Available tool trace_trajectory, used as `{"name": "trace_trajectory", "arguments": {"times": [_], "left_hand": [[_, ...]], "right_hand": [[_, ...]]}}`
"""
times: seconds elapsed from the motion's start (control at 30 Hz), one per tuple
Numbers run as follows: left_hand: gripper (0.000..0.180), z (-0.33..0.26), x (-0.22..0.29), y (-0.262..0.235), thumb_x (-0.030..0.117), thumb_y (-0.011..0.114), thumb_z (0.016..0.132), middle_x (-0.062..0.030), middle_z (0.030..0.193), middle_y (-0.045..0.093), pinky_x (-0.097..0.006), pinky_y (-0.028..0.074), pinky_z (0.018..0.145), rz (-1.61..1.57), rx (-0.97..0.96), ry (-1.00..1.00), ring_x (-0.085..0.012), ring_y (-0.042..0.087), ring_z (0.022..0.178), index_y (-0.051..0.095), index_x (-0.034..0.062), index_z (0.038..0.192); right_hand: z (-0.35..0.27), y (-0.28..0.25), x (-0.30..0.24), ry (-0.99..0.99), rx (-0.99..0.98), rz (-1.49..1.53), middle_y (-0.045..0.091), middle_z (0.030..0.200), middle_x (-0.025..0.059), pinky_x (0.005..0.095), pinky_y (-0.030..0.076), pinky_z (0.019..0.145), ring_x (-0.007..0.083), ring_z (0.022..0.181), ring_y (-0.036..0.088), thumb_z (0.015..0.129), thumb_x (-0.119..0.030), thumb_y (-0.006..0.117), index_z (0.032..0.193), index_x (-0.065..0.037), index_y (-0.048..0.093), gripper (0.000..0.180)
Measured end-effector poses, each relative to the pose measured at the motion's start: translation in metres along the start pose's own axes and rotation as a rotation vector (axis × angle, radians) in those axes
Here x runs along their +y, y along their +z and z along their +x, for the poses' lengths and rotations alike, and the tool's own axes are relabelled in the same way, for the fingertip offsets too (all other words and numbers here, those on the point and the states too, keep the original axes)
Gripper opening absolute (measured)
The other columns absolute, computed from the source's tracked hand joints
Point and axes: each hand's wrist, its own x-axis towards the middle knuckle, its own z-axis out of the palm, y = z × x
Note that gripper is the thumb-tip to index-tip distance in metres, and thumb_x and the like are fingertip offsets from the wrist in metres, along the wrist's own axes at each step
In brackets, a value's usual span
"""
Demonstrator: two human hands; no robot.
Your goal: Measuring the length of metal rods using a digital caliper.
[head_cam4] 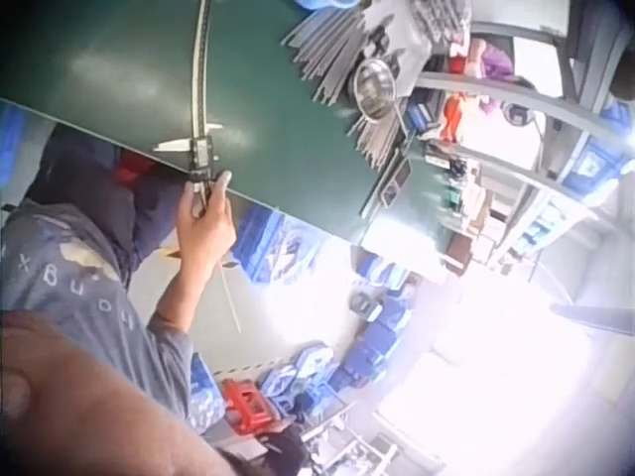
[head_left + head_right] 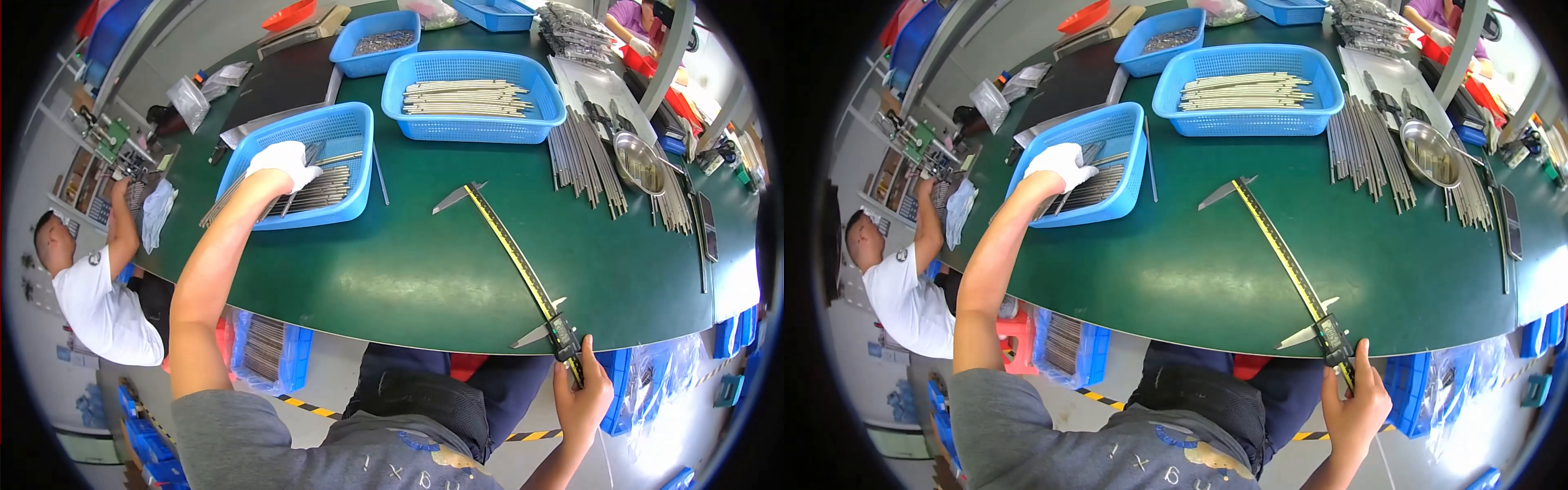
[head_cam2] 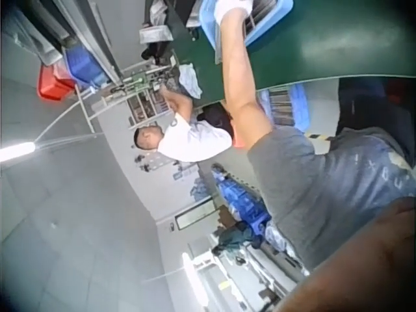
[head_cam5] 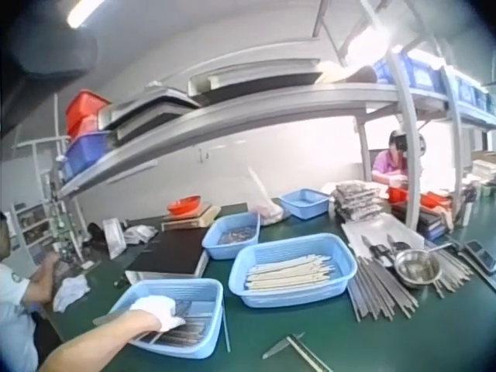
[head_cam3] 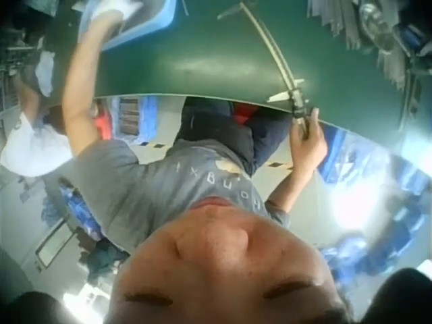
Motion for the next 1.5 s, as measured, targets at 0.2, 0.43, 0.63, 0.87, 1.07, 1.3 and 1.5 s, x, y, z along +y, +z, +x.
{"name": "trace_trajectory", "arguments": {"times": [0.2,0.43,0.63,0.87,1.07,1.3,1.5], "left_hand": [[0.035,0.053,0.026,0.021,0.022,0.058,0.079,-0.0195,0.113,0.063,-0.041,0.049,0.087,0.082,-0.118,0.047,-0.0342,0.062,0.102,0.067,0.0047,0.108],[0.014,-0.032,0.024,-0.031,0.016,0.064,0.083,-0.0117,0.079,0.059,-0.033,0.049,0.070,-0.625,0.450,0.268,-0.0251,0.061,0.076,0.061,0.0023,0.085],[0.034,-0.114,0.112,0.062,0.022,0.063,0.072,-0.0052,0.094,0.064,-0.038,0.052,0.070,-0.610,0.777,1.306,-0.0268,0.062,0.086,0.064,0.0091,0.104],[0.024,-0.116,0.166,0.085,0.016,0.063,0.063,-0.0027,0.073,0.051,-0.029,0.050,0.059,-0.537,0.722,1.548,-0.0166,0.055,0.067,0.060,0.0057,0.084],[0.025,-0.101,0.163,0.092,0.016,0.061,0.063,-0.0037,0.077,0.053,-0.030,0.051,0.062,-0.530,0.687,1.514,-0.0184,0.056,0.069,0.060,0.0053,0.086],[0.026,-0.101,0.159,0.085,0.015,0.061,0.066,-0.0046,0.081,0.055,-0.032,0.052,0.065,-0.525,0.603,1.502,-0.0210,0.058,0.073,0.062,0.0061,0.090],[0.029,-0.096,0.156,0.075,0.008,0.063,0.066,-0.0079,0.089,0.058,-0.034,0.053,0.062,-0.620,0.457,1.516,-0.0249,0.060,0.079,0.063,0.0052,0.095]], "right_hand": [[-0.006,-0.001,-0.004,0.047,0.006,-0.067,0.051,0.060,0.0070,0.0282,0.036,0.044,0.0161,0.045,0.043,0.071,-0.011,0.072,0.123,0.001,0.058,0.055],[-0.002,-0.004,-0.013,0.088,-0.031,-0.069,0.051,0.061,0.0070,0.0287,0.038,0.045,0.0164,0.046,0.046,0.073,-0.015,0.073,0.127,-0.004,0.057,0.057],[-0.017,-0.011,-0.016,0.075,-0.004,-0.036,0.052,0.063,0.0060,0.0283,0.039,0.047,0.0157,0.049,0.047,0.072,-0.014,0.074,0.125,-0.006,0.059,0.056],[-0.024,-0.015,-0.020,0.087,0.008,-0.072,0.056,0.066,0.0061,0.0274,0.041,0.048,0.0149,0.049,0.050,0.071,-0.013,0.074,0.120,-0.006,0.062,0.050],[-0.025,-0.016,-0.021,0.081,-0.003,-0.099,0.059,0.069,0.0069,0.0267,0.042,0.048,0.0147,0.049,0.051,0.072,-0.014,0.075,0.113,-0.004,0.065,0.043],[-0.027,-0.018,-0.022,0.061,-0.008,-0.099,0.058,0.067,0.0073,0.0269,0.041,0.047,0.0152,0.049,0.050,0.073,-0.012,0.075,0.112,-0.002,0.065,0.041],[-0.028,-0.016,-0.022,0.051,0.021,-0.078,0.058,0.068,0.0074,0.0271,0.042,0.047,0.0157,0.050,0.052,0.072,-0.012,0.075,0.110,-0.002,0.065,0.040]]}}
